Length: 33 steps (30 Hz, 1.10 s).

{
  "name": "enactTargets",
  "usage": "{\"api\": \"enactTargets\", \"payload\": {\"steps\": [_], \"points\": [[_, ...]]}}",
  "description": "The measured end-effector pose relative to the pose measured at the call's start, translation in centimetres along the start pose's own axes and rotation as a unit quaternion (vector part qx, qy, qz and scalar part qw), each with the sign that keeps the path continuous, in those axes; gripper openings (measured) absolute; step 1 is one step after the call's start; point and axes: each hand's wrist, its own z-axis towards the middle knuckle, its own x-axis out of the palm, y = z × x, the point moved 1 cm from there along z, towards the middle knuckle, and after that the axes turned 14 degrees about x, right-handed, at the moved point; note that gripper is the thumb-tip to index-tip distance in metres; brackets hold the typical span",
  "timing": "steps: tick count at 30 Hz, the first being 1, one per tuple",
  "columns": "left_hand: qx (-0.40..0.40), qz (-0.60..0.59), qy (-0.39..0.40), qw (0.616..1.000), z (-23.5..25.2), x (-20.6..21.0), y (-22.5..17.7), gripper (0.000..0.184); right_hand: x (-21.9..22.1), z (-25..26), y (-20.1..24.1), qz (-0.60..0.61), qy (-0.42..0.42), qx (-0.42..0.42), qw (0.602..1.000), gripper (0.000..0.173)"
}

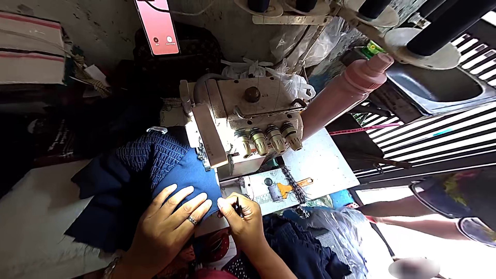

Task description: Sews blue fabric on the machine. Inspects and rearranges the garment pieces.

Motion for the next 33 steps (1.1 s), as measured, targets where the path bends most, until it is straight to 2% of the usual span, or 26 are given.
{"api": "enactTargets", "payload": {"steps": [5,8,11,15,18,22,24,26,27,29,33], "points": [[-0.039,-0.001,0.014,0.999,1.4,0.0,0.4,0.025,0.2,2.4,0.6,-0.028,-0.005,0.031,0.999,0.022],[-0.069,-0.011,0.037,0.997,2.5,-0.3,1.7,0.031,1.0,4.5,1.2,0.064,0.002,0.097,0.993,0.03],[-0.09,-0.033,0.049,0.994,3.1,-0.3,3.2,0.034,1.5,5.6,1.2,0.105,-0.007,0.122,0.987,0.038],[-0.11,-0.044,0.051,0.992,3.6,0.1,5.4,0.033,1.8,5.6,0.5,0.079,-0.034,0.083,0.993,0.035],[-0.122,-0.045,0.036,0.991,4.2,0.5,7.1,0.03,1.4,4.0,-1.5,0.053,-0.065,0.026,0.996,0.03],[-0.132,-0.009,0.032,0.991,4.2,0.6,7.9,0.029,-0.2,1.0,-5.1,-0.087,-0.088,-0.023,0.992,0.042],[-0.146,0.008,0.043,0.988,3.3,0.1,7.5,0.031,-0.7,-0.2,-4.4,-0.119,-0.06,0.002,0.991,0.047],[-0.163,0.017,0.048,0.985,2.2,-0.5,6.7,0.032,-0.9,-0.5,-2.4,-0.17,-0.03,0.009,0.985,0.062],[-0.17,0.024,0.047,0.984,1.6,-0.8,6.3,0.033,-0.9,-0.3,-1.1,-0.195,-0.017,-0.01,0.981,0.059],[-0.18,0.036,0.039,0.982,0.6,-1.4,5.3,0.034,-0.3,0.5,1.6,-0.259,-0.021,-0.073,0.963,0.037],[-0.196,0.036,0.018,0.98,-0.4,-2.2,3.7,0.033,2.2,2.5,4.7,-0.449,-0.104,-0.19,0.867,0.026]]}}
